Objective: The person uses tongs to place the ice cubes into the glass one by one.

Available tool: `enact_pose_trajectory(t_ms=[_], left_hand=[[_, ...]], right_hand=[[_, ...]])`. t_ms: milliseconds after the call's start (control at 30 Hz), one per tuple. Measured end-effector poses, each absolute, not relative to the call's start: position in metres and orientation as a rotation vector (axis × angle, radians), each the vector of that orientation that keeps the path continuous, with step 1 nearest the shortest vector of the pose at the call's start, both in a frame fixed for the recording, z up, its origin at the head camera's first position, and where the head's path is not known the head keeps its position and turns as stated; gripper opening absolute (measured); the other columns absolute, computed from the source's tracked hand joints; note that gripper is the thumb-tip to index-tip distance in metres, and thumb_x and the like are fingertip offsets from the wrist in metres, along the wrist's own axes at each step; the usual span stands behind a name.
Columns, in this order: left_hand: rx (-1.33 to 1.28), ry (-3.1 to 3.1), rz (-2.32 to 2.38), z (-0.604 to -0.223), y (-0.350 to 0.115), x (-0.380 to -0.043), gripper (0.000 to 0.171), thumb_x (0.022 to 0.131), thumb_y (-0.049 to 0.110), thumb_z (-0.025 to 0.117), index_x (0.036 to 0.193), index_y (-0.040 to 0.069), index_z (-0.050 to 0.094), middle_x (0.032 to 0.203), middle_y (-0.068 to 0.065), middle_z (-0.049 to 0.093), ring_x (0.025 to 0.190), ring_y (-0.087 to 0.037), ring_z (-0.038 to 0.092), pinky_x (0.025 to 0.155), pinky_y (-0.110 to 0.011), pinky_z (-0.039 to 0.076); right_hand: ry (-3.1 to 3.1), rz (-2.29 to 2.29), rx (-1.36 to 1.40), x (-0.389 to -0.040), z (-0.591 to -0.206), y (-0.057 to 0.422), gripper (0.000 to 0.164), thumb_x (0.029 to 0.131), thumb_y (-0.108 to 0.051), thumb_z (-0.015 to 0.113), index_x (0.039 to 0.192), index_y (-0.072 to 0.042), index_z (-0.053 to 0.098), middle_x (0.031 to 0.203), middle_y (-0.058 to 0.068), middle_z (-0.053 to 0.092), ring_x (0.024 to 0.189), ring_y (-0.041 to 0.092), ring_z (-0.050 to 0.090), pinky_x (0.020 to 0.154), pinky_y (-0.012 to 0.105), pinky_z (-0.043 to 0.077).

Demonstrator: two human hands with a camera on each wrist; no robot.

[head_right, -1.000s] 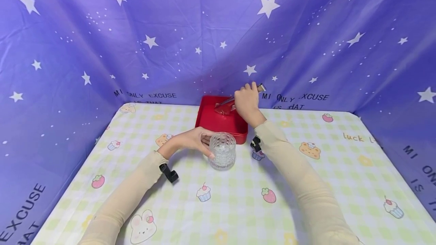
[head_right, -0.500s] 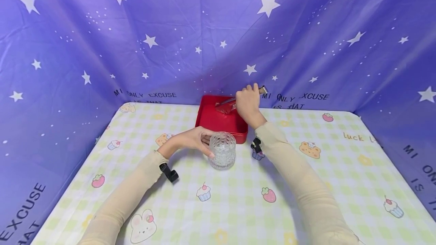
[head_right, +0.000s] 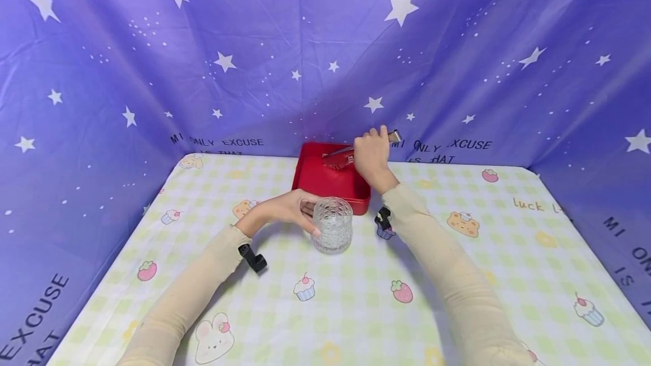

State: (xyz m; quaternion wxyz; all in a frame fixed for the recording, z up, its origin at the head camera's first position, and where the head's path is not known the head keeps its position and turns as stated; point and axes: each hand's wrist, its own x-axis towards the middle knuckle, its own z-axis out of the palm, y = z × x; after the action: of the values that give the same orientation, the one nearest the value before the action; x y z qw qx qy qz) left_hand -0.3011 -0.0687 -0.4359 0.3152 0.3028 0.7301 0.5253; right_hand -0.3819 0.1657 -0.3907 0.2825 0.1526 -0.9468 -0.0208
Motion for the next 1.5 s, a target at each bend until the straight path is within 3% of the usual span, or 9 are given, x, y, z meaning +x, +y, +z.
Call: enact_pose_trajectory(t_ms=[333,667,967,1200,1500], left_hand=[[0.786,1.925,1.377,-0.437,-0.068,-0.302,0.070,0.078,-0.001,0.086,0.142,0.005,0.059,0.131,-0.013,0.070,0.120,-0.021,0.069,0.106,-0.029,0.054],[0.794,1.935,1.378,-0.436,-0.069,-0.303,0.069,0.078,-0.001,0.085,0.142,0.005,0.060,0.130,-0.013,0.071,0.119,-0.021,0.069,0.105,-0.029,0.055],[0.794,1.928,1.367,-0.436,-0.069,-0.303,0.069,0.078,0.001,0.086,0.142,0.005,0.060,0.129,-0.013,0.071,0.119,-0.020,0.070,0.106,-0.030,0.054],[0.773,1.941,1.363,-0.436,-0.070,-0.303,0.069,0.078,0.003,0.087,0.141,0.007,0.061,0.127,-0.010,0.073,0.117,-0.018,0.070,0.105,-0.028,0.055],[0.781,1.934,1.367,-0.436,-0.069,-0.303,0.069,0.078,0.002,0.087,0.142,0.007,0.060,0.129,-0.011,0.072,0.117,-0.019,0.070,0.104,-0.029,0.055]], right_hand=[[-2.546,0.047,0.365,-0.383,-0.386,0.177,0.009,0.078,-0.006,0.069,0.081,-0.005,0.078,0.074,0.018,0.071,0.078,0.036,0.059,0.089,0.054,0.038],[-2.638,0.156,0.339,-0.372,-0.352,0.181,0.020,0.083,-0.008,0.067,0.097,-0.010,0.082,0.084,0.017,0.075,0.083,0.037,0.061,0.098,0.056,0.033],[-2.692,0.250,0.335,-0.357,-0.315,0.193,0.026,0.088,-0.012,0.068,0.110,-0.007,0.080,0.099,0.018,0.077,0.094,0.037,0.063,0.096,0.055,0.030],[-2.648,0.362,0.381,-0.343,-0.302,0.202,0.022,0.091,-0.011,0.071,0.110,-0.005,0.079,0.093,0.017,0.077,0.092,0.036,0.060,0.097,0.057,0.028],[-2.410,0.481,0.487,-0.332,-0.320,0.208,0.018,0.089,-0.009,0.076,0.106,-0.003,0.078,0.082,0.018,0.071,0.078,0.033,0.052,0.087,0.054,0.026]])
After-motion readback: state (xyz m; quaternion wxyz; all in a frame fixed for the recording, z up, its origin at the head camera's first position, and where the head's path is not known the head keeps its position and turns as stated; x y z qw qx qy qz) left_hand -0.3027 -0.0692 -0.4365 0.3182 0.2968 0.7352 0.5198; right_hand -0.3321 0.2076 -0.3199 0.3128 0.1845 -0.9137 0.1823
